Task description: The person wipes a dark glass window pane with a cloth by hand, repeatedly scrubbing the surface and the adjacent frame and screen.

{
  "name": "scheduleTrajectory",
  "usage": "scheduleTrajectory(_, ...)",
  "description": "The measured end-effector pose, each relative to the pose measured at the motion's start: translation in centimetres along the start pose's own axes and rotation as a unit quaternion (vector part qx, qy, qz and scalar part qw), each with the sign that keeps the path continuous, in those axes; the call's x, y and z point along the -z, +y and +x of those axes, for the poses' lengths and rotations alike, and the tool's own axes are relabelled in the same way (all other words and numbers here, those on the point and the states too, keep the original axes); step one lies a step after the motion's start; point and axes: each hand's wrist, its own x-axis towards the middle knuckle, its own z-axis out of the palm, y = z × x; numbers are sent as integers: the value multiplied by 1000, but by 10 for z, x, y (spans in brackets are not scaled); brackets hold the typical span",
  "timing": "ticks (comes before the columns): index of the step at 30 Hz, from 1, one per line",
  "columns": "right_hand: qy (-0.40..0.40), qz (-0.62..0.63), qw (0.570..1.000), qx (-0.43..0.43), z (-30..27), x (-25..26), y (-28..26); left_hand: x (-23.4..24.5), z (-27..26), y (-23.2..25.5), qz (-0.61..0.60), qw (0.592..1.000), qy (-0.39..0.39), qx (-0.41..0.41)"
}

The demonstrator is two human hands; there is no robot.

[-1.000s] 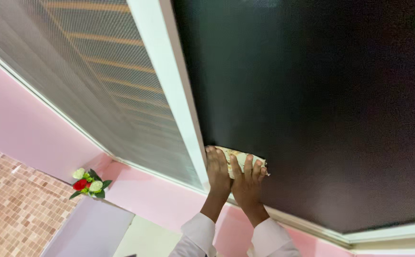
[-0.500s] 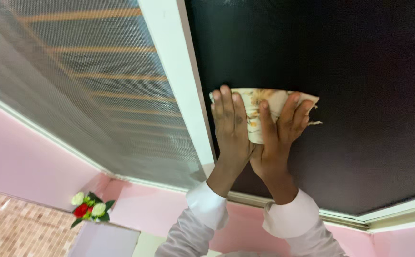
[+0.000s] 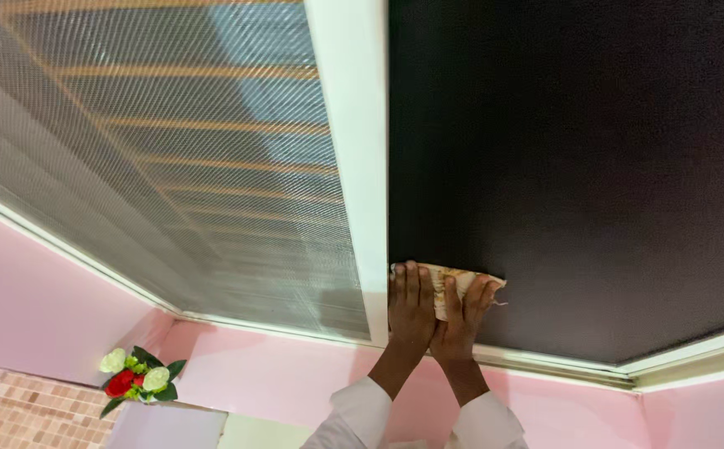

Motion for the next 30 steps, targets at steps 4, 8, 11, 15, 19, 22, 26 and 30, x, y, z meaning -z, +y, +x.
scheduleTrajectory(4, 51, 21, 998, 3, 58, 32, -38, 76, 63, 24, -40, 998, 37, -25)
scheduleTrajectory(8, 114, 64, 990, 58, 142, 80, -69, 153, 142, 45, -39, 986, 113, -113)
scheduleTrajectory(11, 129, 27, 980, 146, 174, 94, -72, 169, 176, 47, -74, 983, 117, -121)
scheduleTrajectory(15, 47, -36, 990, 125, 156, 69, -38, 111, 161, 33, -103, 986, 115, -67)
scheduleTrajectory(19, 25, -62, 984, 166, 89, 45, 10, 32, 84, 35, -53, 988, 143, -18)
scheduleTrajectory(22, -6, -97, 979, 182, 55, 38, 30, 6, 47, 33, 8, 990, 144, 5)
scheduleTrajectory(26, -23, -93, 978, 186, 58, 46, 22, 27, 49, 36, -54, 993, 107, 10)
scheduleTrajectory(30, -23, -44, 985, 165, 124, 70, -11, 86, 123, 46, -29, 993, 113, 1)
